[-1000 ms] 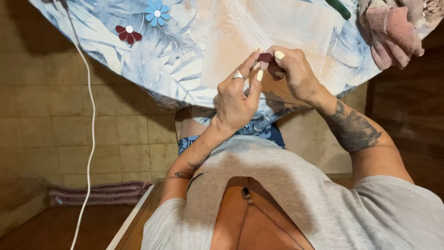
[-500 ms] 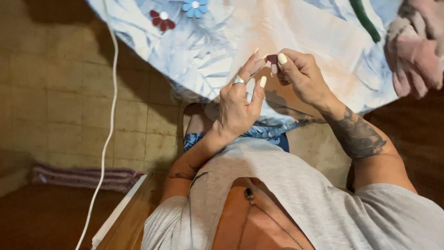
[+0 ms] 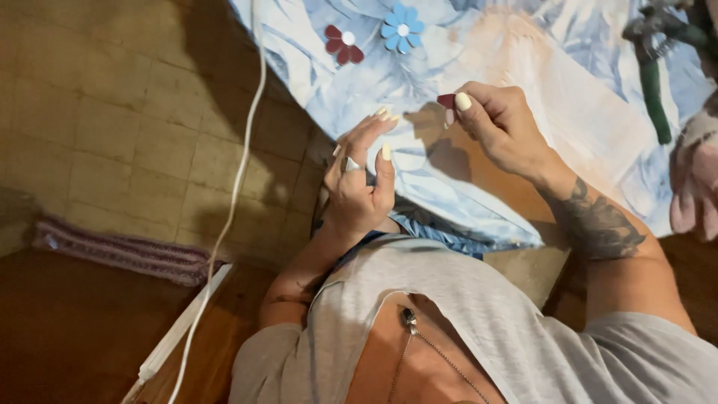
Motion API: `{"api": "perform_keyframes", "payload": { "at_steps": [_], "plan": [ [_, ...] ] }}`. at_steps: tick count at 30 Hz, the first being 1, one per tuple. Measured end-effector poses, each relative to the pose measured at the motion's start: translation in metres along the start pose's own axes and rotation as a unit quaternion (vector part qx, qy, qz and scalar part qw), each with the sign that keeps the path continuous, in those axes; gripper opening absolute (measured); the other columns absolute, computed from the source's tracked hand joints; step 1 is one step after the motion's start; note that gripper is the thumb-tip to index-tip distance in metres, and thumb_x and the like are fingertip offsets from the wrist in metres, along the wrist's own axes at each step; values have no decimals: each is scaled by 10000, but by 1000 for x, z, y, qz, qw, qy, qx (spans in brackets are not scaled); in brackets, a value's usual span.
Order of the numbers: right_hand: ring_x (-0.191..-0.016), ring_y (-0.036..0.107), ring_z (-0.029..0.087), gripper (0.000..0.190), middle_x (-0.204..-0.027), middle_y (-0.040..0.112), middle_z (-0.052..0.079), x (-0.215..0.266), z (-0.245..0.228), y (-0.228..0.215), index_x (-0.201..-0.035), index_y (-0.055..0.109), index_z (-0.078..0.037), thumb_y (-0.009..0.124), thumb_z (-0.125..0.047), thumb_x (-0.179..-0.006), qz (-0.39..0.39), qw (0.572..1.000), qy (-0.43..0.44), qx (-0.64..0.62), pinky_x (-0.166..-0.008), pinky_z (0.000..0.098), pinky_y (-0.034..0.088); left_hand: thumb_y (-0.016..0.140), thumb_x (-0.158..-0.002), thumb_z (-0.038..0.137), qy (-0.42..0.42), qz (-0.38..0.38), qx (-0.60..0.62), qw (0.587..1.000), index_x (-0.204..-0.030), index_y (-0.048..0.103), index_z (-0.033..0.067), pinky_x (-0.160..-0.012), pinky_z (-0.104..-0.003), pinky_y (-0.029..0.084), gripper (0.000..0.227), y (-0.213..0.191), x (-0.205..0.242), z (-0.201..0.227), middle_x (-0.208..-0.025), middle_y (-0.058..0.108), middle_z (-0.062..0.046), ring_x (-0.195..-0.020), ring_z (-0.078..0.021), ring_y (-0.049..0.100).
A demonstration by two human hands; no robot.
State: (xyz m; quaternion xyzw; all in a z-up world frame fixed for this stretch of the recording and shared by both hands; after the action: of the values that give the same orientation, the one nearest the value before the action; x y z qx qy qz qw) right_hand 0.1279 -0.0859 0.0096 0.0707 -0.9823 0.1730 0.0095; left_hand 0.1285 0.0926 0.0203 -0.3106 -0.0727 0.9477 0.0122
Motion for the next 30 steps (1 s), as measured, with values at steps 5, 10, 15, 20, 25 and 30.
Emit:
{"api": "perform_keyframes", "payload": {
  "at_steps": [5, 10, 15, 20, 25, 30],
  "plan": [
    [-515, 482, 323, 231, -510, 443, 164, -48, -18, 24, -738, 509, 16, 415, -101, -914, -57, 981, -39, 179, -461, 383, 344, 476, -781, 49, 51, 14, -116, 992, -949, 608, 54, -804, -353, 441, 213, -7, -12, -14, -885, 583, -53, -833, -233, 566],
    [-397, 420, 248, 230, -509, 449, 76, -80, -1, 38, -707, 431, -57, 394, -140, -918, -75, 921, -92, 371, -397, 351, 342, 406, -817, 23, 12, -40, -171, 984, -982, 553, 59, -787, -342, 379, 225, -13, -24, -20, -946, 551, -61, -844, -221, 530],
    [-657, 535, 255, 244, -832, 574, 141, -128, -23, 35, -1066, 530, -32, 390, -150, -904, -195, 845, -122, 483, -588, 363, 440, 440, -824, 41, -21, -52, -188, 981, -1016, 534, 44, -823, -357, 389, 214, -14, -28, -28, -986, 527, -66, -895, -256, 472],
    [-684, 546, 280, 220, -799, 576, 119, -164, 5, 43, -920, 526, -28, 372, -185, -927, -332, 792, -185, 478, -636, 360, 424, 400, -850, 101, -18, -41, -183, 982, -989, 529, 26, -836, -369, 372, 203, -13, -30, -27, -994, 513, -87, -922, -264, 472],
    [-449, 399, 197, 148, -642, 484, 10, -185, 52, 52, -509, 420, -89, 525, -35, -598, -352, 782, -251, 449, -447, 289, 300, 427, -847, 69, -12, -20, -172, 985, -1005, 530, 6, -846, -366, 391, 199, -13, -29, -29, -1022, 495, -90, -946, -259, 469],
    [-511, 417, 187, 54, -628, 475, 30, -184, 11, 41, -784, 469, -68, 522, -62, -778, -316, 797, -253, 447, -503, 300, 332, 412, -853, 89, -29, -20, -155, 987, -1012, 519, 17, -847, -371, 400, 205, -13, -29, -33, -1016, 486, -97, -951, -274, 457]
  ]
}}
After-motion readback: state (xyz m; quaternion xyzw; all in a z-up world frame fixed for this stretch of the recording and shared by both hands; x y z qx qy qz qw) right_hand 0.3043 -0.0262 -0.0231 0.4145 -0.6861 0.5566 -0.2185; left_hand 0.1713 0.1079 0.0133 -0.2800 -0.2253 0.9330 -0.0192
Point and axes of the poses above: each hand's wrist, its own x-axis away from the middle knuckle, its own y-axis out of the palm, z = x × y, the point moved 6 cm from there along -x, towards the middle knuckle
